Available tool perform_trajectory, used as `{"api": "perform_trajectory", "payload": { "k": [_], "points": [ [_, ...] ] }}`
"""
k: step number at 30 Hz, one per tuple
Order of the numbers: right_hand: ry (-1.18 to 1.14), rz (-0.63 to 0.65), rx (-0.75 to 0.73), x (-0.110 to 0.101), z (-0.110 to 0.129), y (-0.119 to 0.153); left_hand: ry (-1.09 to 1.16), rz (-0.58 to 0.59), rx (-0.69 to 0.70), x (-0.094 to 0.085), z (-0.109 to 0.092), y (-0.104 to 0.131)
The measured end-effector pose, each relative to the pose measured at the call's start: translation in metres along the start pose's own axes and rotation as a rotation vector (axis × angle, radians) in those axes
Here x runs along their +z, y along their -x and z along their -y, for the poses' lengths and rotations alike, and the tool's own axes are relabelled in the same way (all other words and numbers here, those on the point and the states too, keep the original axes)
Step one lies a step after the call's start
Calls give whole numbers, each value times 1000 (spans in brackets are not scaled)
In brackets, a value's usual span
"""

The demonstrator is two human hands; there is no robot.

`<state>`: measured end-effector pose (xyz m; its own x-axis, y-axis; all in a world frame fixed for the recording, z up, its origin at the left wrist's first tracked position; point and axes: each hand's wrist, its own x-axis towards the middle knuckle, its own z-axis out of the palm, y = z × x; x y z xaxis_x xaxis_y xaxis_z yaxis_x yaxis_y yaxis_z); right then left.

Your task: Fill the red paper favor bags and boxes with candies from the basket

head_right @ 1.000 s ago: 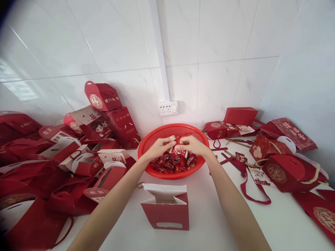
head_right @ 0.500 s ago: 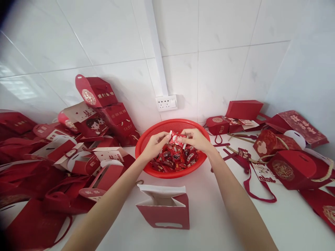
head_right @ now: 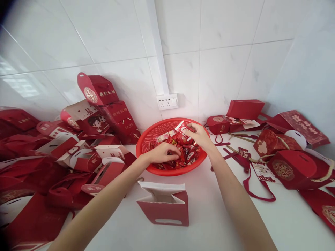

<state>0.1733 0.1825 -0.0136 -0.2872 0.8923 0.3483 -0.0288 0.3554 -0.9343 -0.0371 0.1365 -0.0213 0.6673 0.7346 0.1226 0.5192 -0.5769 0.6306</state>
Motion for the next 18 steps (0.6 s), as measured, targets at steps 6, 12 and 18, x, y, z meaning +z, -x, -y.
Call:
{"api": "perform_trajectory", "payload": {
  "k": [6, 12, 18],
  "points": [
    [-61, -121, 33, 1, -7, -4, -293, 338, -210, 4, -2, -4],
    [-116, -141, 47, 1, -8, -5, -614, 215, -536, -2, -14, -6],
    [-125, -136, 59, 1, -7, -4, -610, 132, -708, -3, -20, -4]
  ]
}}
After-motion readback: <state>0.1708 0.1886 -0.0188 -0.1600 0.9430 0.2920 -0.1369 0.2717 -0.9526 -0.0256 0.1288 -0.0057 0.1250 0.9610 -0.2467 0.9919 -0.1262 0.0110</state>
